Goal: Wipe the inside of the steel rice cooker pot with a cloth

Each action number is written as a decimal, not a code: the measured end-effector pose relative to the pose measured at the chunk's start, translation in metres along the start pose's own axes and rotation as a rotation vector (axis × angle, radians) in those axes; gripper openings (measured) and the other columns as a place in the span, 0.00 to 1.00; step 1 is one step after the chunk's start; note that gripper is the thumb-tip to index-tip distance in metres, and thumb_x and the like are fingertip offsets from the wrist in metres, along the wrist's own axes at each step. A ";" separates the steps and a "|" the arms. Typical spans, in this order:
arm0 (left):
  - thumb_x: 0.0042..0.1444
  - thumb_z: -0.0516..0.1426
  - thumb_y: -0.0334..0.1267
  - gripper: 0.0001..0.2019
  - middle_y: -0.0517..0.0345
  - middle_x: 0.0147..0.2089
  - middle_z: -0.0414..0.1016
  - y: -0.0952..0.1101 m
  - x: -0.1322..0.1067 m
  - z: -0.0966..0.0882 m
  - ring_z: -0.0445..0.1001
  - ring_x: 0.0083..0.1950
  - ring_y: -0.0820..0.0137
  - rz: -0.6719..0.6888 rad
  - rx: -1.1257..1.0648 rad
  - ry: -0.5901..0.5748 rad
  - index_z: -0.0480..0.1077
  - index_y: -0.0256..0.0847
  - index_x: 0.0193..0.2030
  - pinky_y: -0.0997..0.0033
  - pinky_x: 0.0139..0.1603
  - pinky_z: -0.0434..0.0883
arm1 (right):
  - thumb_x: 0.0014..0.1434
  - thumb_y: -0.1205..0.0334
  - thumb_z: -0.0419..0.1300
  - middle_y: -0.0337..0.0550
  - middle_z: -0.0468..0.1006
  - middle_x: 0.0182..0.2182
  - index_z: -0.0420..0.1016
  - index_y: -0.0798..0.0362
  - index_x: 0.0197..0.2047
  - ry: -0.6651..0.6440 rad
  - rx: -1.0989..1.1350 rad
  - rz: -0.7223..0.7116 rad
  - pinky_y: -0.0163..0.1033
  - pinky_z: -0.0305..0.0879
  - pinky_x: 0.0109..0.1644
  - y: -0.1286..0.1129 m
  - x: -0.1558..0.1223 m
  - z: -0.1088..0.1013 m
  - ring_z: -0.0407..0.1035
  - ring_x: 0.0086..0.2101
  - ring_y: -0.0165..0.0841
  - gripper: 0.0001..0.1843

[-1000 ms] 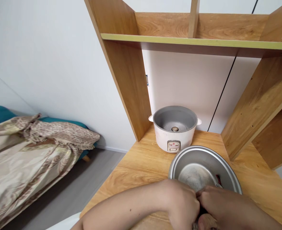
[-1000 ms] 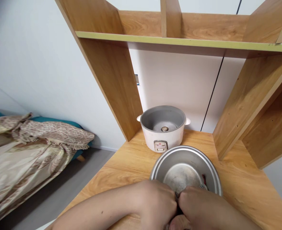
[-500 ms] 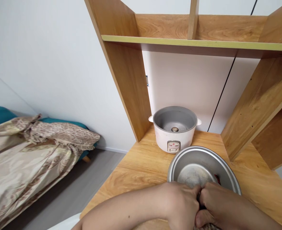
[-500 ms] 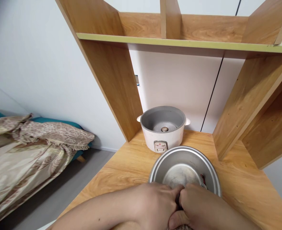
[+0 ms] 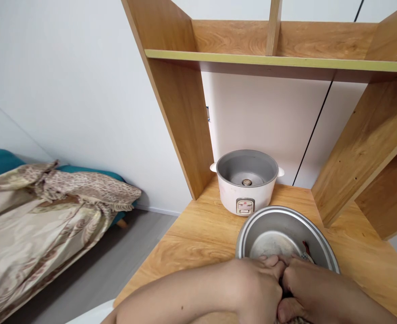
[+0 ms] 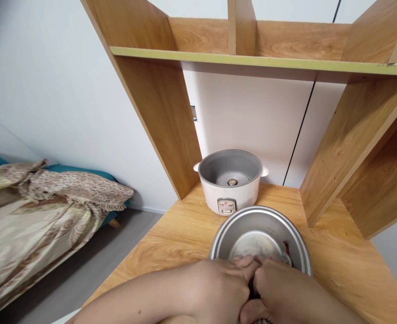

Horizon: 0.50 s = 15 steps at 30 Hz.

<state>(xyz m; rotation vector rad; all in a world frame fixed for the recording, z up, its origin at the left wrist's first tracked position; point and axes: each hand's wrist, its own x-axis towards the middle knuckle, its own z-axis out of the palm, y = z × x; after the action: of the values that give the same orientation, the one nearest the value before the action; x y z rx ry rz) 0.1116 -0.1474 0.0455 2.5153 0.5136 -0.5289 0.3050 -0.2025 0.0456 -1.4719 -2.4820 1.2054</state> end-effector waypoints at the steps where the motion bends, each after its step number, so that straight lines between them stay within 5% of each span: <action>1: 0.43 0.72 0.43 0.55 0.23 0.84 0.56 0.001 0.000 0.000 0.63 0.82 0.36 -0.001 -0.007 0.000 0.65 0.24 0.79 0.49 0.78 0.69 | 0.63 0.41 0.70 0.52 0.87 0.61 0.89 0.46 0.52 -0.010 0.011 0.007 0.47 0.71 0.64 0.000 0.000 0.000 0.79 0.59 0.50 0.22; 7: 0.49 0.71 0.45 0.32 0.23 0.81 0.64 0.005 0.000 -0.005 0.64 0.82 0.36 0.035 0.086 -0.095 0.83 0.25 0.58 0.51 0.82 0.62 | 0.62 0.44 0.71 0.50 0.91 0.50 0.89 0.47 0.48 -0.076 0.036 0.019 0.44 0.74 0.54 0.004 0.003 0.001 0.84 0.51 0.49 0.18; 12: 0.48 0.71 0.47 0.38 0.25 0.79 0.67 0.001 0.002 0.000 0.68 0.80 0.39 0.049 0.085 -0.029 0.79 0.26 0.65 0.51 0.81 0.64 | 0.62 0.39 0.71 0.52 0.91 0.44 0.88 0.49 0.40 -0.063 -0.015 0.067 0.45 0.74 0.50 0.003 0.004 0.002 0.84 0.47 0.51 0.21; 15: 0.44 0.72 0.48 0.36 0.28 0.75 0.73 -0.002 0.004 0.002 0.69 0.79 0.37 0.066 0.071 -0.052 0.82 0.31 0.60 0.49 0.79 0.68 | 0.60 0.44 0.73 0.46 0.91 0.45 0.84 0.48 0.38 -0.040 0.078 0.023 0.42 0.73 0.50 0.002 0.004 0.002 0.84 0.47 0.47 0.16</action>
<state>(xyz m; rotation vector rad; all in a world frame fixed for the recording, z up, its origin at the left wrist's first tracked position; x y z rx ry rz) 0.1136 -0.1456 0.0409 2.5686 0.3978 -0.5958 0.3036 -0.1999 0.0413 -1.4752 -2.4192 1.3322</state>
